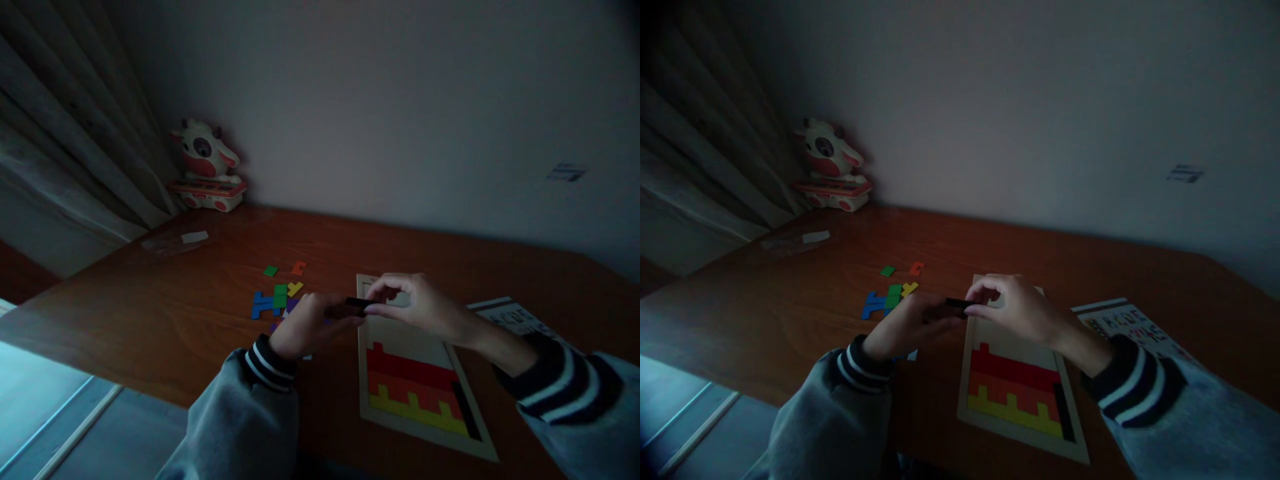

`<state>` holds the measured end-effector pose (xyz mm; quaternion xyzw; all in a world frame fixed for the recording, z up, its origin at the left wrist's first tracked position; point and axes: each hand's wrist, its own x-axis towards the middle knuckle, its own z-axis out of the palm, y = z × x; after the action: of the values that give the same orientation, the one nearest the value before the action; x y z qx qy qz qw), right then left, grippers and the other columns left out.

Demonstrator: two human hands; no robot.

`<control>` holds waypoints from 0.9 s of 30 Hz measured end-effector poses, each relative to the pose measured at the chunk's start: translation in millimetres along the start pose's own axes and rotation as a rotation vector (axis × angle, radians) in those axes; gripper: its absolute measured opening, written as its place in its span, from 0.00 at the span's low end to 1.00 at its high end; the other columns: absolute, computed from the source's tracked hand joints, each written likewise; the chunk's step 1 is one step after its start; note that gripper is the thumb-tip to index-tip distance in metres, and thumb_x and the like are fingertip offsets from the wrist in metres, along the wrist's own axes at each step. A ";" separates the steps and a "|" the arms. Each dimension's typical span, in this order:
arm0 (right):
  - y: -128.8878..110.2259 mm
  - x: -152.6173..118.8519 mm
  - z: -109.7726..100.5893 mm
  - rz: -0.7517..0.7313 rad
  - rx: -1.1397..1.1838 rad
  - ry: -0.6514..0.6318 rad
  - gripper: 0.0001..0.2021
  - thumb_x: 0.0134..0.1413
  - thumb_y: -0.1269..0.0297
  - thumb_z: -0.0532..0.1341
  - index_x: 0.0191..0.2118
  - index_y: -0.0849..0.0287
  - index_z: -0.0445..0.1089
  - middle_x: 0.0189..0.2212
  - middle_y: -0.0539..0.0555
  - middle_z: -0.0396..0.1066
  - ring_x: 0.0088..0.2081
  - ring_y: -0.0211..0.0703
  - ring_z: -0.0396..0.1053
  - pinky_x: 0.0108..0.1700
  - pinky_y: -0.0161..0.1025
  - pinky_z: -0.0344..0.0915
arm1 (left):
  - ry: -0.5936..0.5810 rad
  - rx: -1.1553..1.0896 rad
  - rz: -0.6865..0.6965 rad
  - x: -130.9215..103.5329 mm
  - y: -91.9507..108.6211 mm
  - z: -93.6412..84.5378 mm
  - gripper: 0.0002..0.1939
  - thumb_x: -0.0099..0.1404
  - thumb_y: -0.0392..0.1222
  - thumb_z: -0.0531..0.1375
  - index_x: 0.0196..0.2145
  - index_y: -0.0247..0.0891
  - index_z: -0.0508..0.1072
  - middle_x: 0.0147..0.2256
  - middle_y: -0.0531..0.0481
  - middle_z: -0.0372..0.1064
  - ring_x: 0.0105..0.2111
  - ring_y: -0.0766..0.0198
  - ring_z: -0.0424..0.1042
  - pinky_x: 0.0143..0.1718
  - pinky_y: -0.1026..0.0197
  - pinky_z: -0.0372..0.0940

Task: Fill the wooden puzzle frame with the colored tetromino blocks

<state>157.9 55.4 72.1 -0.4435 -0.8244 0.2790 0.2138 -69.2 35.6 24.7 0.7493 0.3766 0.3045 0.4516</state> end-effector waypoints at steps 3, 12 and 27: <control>12.7 -19.6 -3.3 0.078 0.022 -0.011 0.12 0.54 0.51 0.66 0.38 0.52 0.77 0.34 0.50 0.77 0.35 0.41 0.73 0.39 0.38 0.68 | -0.018 0.013 0.007 7.0 1.4 12.9 0.10 0.64 0.41 0.64 0.42 0.36 0.77 0.35 0.50 0.78 0.34 0.64 0.75 0.34 0.67 0.65; 79.5 -109.3 12.1 0.308 0.031 0.216 0.17 0.60 0.46 0.59 0.44 0.50 0.78 0.43 0.53 0.79 0.43 0.49 0.76 0.48 0.42 0.71 | 0.107 0.299 0.146 18.6 7.7 56.3 0.09 0.65 0.33 0.61 0.40 0.40 0.80 0.38 0.51 0.79 0.38 0.63 0.76 0.42 0.63 0.68; 98.8 -123.9 28.9 0.150 0.006 0.317 0.12 0.65 0.56 0.56 0.38 0.53 0.75 0.37 0.54 0.72 0.41 0.45 0.73 0.43 0.40 0.70 | -0.114 0.820 0.356 23.9 3.1 82.2 0.11 0.70 0.34 0.56 0.45 0.41 0.76 0.45 0.49 0.76 0.44 0.58 0.72 0.46 0.54 0.64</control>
<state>264.8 -13.3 -26.9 -0.5417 -0.7441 0.2233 0.3210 9.9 18.0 -3.1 0.9351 0.3058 0.1614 0.0780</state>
